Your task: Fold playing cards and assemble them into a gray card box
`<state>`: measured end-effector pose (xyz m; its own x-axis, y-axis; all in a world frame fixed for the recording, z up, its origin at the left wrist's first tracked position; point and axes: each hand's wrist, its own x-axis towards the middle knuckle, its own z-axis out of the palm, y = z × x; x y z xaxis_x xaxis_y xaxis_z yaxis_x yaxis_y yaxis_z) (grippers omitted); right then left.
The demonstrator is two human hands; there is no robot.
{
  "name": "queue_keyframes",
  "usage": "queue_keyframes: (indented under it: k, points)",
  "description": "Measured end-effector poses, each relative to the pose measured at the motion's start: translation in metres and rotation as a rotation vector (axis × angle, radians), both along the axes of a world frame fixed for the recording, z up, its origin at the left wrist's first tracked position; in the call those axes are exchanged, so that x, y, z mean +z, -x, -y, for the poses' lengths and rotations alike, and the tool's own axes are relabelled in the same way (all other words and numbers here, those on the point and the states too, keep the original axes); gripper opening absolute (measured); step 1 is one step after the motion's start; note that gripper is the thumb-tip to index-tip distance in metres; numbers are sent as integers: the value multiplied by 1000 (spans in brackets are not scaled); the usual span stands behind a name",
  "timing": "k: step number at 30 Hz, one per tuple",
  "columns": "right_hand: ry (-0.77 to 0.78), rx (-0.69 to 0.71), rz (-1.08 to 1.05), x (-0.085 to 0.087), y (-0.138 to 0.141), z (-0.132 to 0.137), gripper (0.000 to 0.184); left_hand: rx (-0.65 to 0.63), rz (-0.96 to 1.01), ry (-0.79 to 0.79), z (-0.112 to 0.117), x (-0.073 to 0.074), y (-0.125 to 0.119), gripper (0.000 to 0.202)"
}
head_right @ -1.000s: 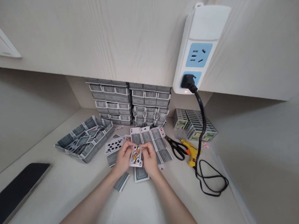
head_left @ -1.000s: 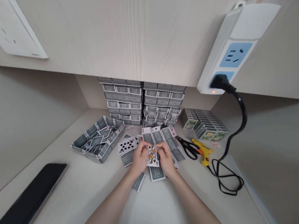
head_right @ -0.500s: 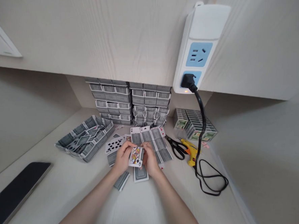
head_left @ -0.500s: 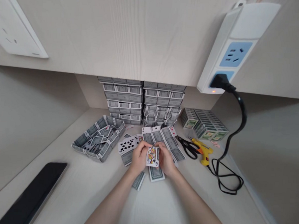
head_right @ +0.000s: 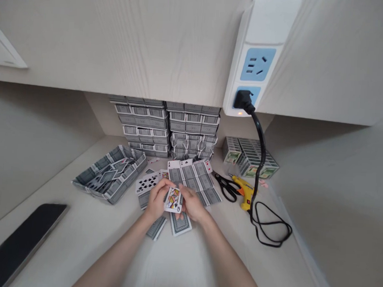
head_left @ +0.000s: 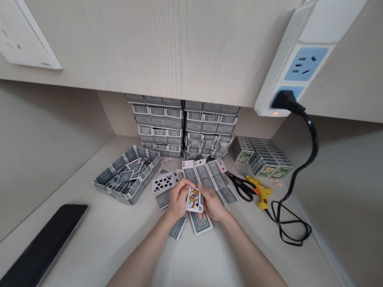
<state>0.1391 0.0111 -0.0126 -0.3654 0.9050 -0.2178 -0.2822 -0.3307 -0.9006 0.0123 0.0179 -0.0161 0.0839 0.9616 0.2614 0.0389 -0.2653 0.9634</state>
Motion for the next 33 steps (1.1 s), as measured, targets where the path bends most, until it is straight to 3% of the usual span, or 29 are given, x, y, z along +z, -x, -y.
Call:
queue_keyframes:
  k: [15,22,28,33]
  points:
    - [-320,-126,253,-4,-4,-2,34,33,-220,26,-5,2,0,28]
    - [-350,-172,345,-6,-4,-2,34,70,-339,-30,-5,-2,-2,21]
    - [-380,-170,417,-16,-5,-3,36,134,-440,-66,-3,6,1,26]
    - [-320,-155,319,-15,-5,-3,38,106,-333,-26,-3,4,1,33]
